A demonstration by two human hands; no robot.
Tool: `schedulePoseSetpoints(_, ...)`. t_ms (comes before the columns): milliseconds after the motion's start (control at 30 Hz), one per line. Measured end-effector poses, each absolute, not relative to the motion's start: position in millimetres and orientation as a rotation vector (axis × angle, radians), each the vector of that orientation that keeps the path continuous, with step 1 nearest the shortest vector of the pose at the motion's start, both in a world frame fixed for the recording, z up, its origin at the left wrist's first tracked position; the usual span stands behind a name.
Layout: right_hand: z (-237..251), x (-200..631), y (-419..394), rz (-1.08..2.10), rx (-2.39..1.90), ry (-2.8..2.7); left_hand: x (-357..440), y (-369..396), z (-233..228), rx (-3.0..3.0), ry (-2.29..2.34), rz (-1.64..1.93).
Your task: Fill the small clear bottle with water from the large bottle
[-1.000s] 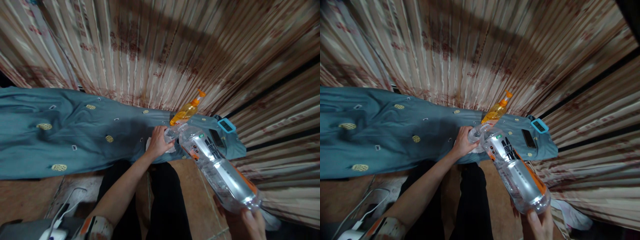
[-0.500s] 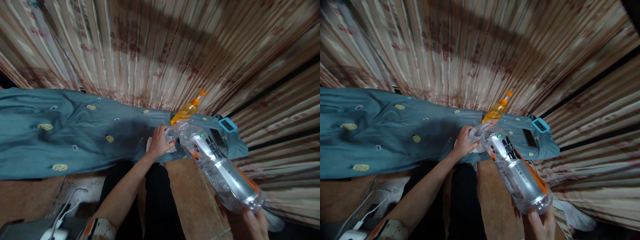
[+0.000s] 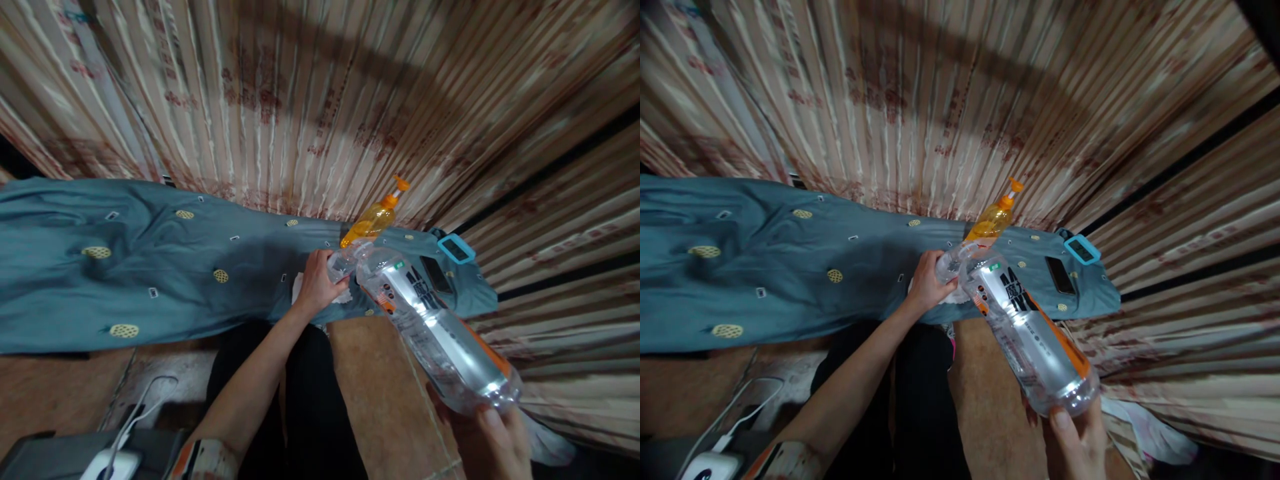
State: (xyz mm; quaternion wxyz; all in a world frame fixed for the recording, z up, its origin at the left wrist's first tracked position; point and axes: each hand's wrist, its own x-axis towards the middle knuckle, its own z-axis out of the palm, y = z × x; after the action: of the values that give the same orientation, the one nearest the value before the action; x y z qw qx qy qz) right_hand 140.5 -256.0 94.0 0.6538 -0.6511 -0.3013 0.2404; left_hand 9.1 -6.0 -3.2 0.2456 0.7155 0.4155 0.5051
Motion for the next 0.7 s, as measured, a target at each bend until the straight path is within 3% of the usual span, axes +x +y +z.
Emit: schedulePoseSetpoints(700,92,141,-256,0.565,-1.465,-0.680,22,-19,-14,1.832,1.211,1.552)
